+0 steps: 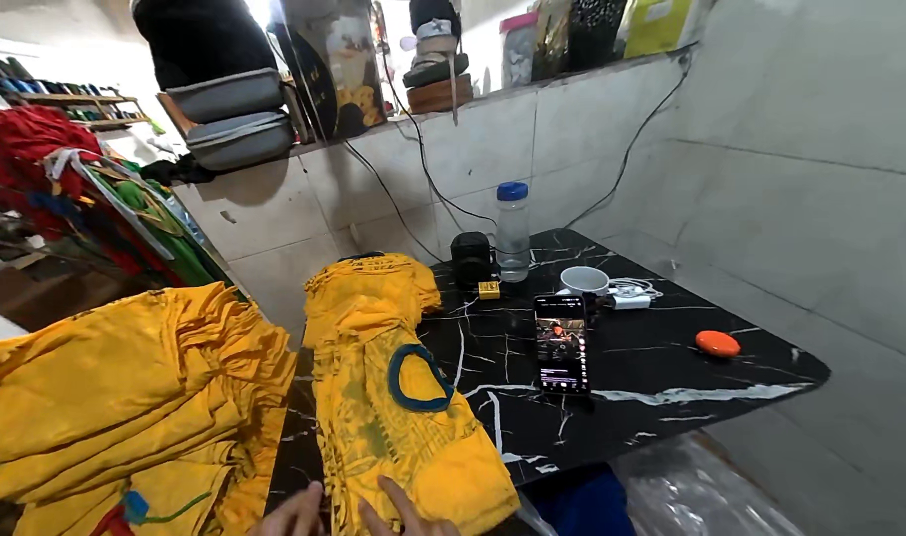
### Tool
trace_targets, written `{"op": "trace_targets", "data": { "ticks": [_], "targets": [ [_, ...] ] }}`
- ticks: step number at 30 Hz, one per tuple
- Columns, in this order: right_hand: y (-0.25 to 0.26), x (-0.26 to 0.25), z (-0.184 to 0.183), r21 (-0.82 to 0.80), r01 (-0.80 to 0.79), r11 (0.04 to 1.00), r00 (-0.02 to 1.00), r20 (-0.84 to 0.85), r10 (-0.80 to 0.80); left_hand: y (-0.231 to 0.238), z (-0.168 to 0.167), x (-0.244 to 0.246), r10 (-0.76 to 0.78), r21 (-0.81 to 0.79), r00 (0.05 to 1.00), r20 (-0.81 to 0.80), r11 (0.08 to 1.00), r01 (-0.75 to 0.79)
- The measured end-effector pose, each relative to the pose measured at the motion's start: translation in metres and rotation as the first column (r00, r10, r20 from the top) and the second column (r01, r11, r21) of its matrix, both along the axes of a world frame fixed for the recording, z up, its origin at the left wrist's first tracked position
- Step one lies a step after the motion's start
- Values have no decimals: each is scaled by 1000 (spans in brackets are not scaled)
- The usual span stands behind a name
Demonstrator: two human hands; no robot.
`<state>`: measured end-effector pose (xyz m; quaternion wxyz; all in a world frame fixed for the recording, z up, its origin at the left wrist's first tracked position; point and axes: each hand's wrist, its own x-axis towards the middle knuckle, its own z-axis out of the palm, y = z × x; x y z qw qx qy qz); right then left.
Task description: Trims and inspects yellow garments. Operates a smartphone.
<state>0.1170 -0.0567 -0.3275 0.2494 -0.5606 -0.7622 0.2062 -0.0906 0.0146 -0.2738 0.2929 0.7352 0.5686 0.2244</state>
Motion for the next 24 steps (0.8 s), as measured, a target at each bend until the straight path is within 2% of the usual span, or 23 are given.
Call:
{"op": "trace_targets", "data": {
  "ticks": [2, 3, 5, 7, 9, 11, 13, 17, 20, 22, 24],
  "targets": [
    [-2, -4, -7, 62, 31, 998, 999, 32, -33, 14, 22, 4, 32, 186, 980, -198, 982, 6],
    [-3, -6, -10, 99, 50, 994, 998, 37, -54, 24, 28, 10, -11, 289, 972, -235, 954, 81],
    [-3, -7, -13, 145, 74, 987, 995, 48, -82, 56, 22, 31, -206, 408, 941, -268, 861, 304],
    [-3, -6, -15, 175, 86, 981, 994, 46, -95, 97, -3, 57, -370, 415, 872, -321, 773, 481],
    [-3, -3, -24, 263, 109, 959, 991, 50, -126, 129, -28, 76, -433, 265, 813, -388, 793, 549],
    [-5, 5, -27, 309, 134, 942, 984, 68, -162, 149, -48, 86, -449, 161, 813, -371, 831, 533],
    [-6, 21, -24, 325, 160, 932, 979, 71, -192, 145, -49, 93, -393, 143, 831, -393, 867, 477],
    [-4, 73, -23, 370, 177, 912, 977, 47, -209, 102, -48, 115, -108, 199, 893, -438, 957, 213],
    [9, 115, -27, 463, 225, 857, 962, 33, -270, 70, -51, 133, 74, 277, 914, -399, 960, 43],
    [13, 132, -21, 394, 248, 885, 963, 0, -270, 52, -57, 146, 152, 344, 908, -389, 939, -10],
    [13, 139, -17, 343, 248, 906, 969, -81, -235, 39, -61, 152, 159, 374, 908, -388, 927, -3]
  ]
}}
